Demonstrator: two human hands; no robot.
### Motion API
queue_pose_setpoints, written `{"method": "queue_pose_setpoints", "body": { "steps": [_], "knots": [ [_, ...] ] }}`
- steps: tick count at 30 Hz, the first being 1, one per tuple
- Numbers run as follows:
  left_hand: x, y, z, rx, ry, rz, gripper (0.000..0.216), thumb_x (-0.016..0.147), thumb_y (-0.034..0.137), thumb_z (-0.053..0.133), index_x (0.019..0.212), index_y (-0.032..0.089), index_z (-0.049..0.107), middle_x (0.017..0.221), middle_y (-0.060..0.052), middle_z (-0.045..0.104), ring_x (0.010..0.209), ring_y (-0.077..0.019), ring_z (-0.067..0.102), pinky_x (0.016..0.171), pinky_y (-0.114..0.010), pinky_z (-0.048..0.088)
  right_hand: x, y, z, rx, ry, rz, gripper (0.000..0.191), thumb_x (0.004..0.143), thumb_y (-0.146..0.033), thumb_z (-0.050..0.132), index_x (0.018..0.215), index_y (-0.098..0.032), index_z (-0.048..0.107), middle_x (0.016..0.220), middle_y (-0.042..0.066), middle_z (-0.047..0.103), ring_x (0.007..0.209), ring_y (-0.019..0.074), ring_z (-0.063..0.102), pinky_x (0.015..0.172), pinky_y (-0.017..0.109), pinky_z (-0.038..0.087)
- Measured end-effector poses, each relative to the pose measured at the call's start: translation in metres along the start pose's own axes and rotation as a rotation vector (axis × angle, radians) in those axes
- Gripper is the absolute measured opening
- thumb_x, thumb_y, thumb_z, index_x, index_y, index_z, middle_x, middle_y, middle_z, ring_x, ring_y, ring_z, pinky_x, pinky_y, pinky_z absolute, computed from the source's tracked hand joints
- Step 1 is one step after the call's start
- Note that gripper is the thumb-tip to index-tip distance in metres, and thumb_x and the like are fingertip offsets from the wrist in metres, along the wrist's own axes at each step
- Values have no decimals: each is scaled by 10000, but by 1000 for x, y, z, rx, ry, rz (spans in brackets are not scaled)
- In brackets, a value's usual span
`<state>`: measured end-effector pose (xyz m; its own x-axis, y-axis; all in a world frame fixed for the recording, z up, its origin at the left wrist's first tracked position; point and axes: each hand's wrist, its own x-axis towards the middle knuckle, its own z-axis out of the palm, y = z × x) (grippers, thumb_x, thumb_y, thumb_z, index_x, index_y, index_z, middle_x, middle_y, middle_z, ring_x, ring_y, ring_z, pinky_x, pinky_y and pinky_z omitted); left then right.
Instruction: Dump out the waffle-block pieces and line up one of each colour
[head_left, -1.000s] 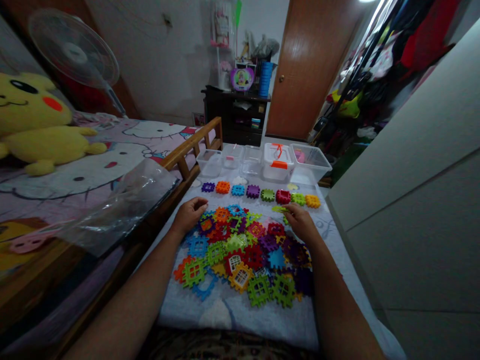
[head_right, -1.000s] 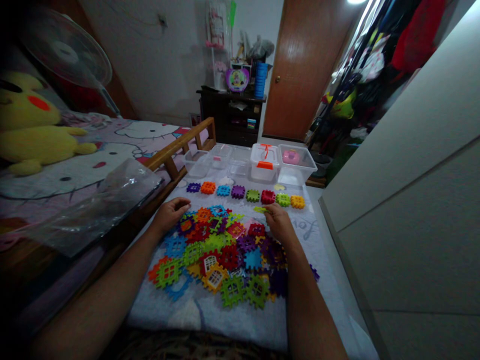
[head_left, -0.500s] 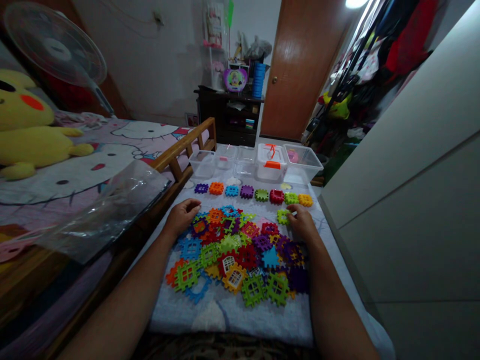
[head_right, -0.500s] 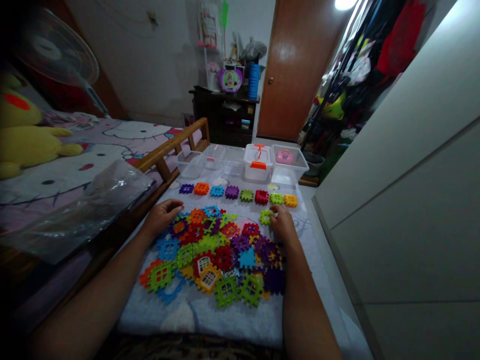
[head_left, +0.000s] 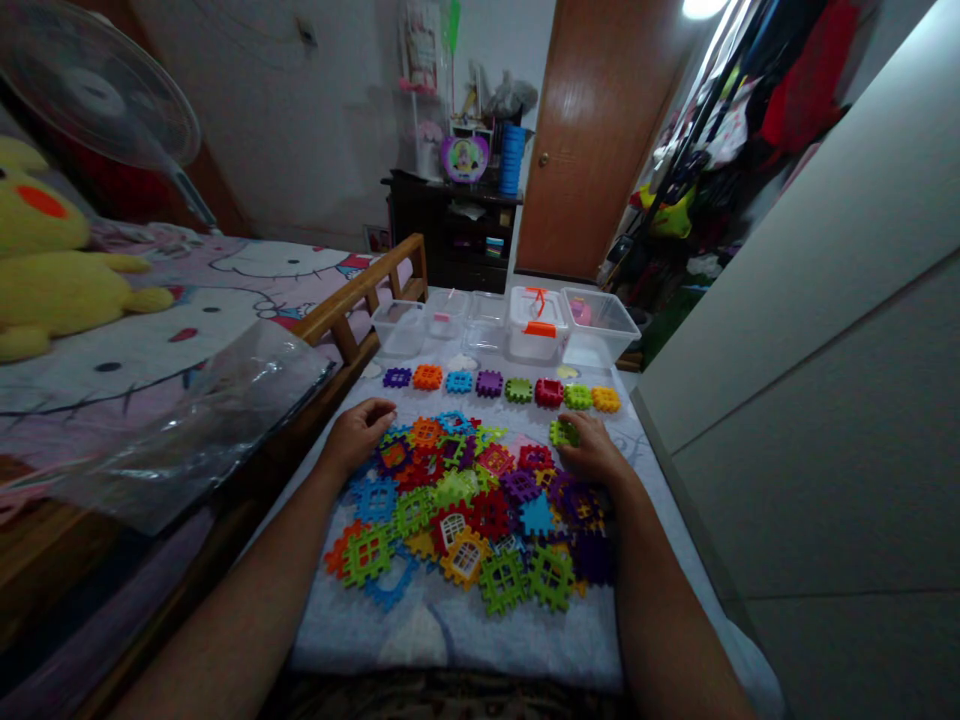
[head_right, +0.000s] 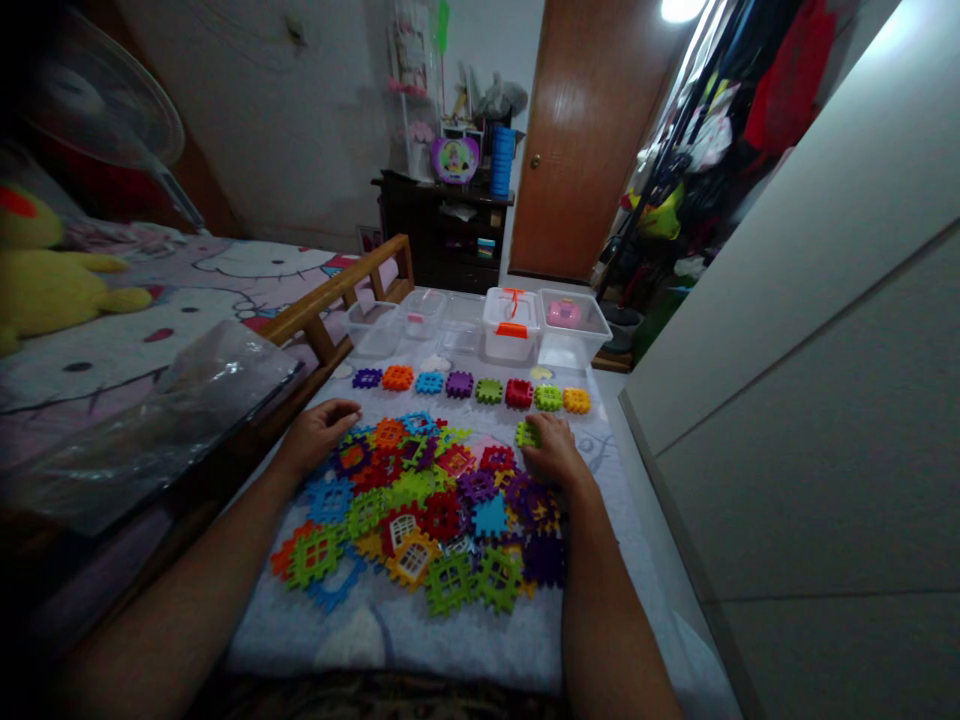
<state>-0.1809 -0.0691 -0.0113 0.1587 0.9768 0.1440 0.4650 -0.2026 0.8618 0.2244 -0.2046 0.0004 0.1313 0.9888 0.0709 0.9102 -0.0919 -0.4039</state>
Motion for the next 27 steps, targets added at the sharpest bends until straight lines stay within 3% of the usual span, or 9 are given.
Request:
{"method": "queue_pose_setpoints", "body": {
  "steps": [6, 16, 21, 27],
  "knots": [
    [-1, 3, -1, -4, -2, -8, 478, 675, 613, 672, 899, 192, 706, 904, -66, 756, 858, -256, 689, 849, -363, 527, 0, 6, -1, 36, 59, -15, 503, 722, -228, 696, 1221, -195, 641, 1261, 117, 655, 1205, 280, 571, 1055, 437, 411],
    [-1, 2, -1, 2, 1, 0, 450, 688, 588, 658, 900, 193, 699, 879, -60, 744, 847, -253, 687, 835, -360, 524, 0, 3, 1, -16, 34, 2, 542, 734, -211, 697, 1270, -171, 621, 1316, 140, 640, 1215, 296, 573, 1050, 434, 421],
    [-1, 0, -1, 8, -10, -5, 458, 693, 580, 653, 922, 186, 702, 884, -59, 743, 835, -247, 684, 822, -353, 518, 2, 3, -6, -80, -23, 31, 646, 715, -216, 717, 1342, -140, 581, 1340, 168, 602, 1225, 300, 559, 1063, 413, 410],
    [-1, 1, -1, -2, -15, -18, 470, 679, 582, 656, 919, 181, 699, 897, -68, 748, 861, -257, 689, 836, -353, 516, 7, -3, -9, -211, -111, 48, 544, 747, -232, 677, 1281, -145, 623, 1231, 154, 615, 1154, 284, 552, 985, 358, 417]
  ]
}}
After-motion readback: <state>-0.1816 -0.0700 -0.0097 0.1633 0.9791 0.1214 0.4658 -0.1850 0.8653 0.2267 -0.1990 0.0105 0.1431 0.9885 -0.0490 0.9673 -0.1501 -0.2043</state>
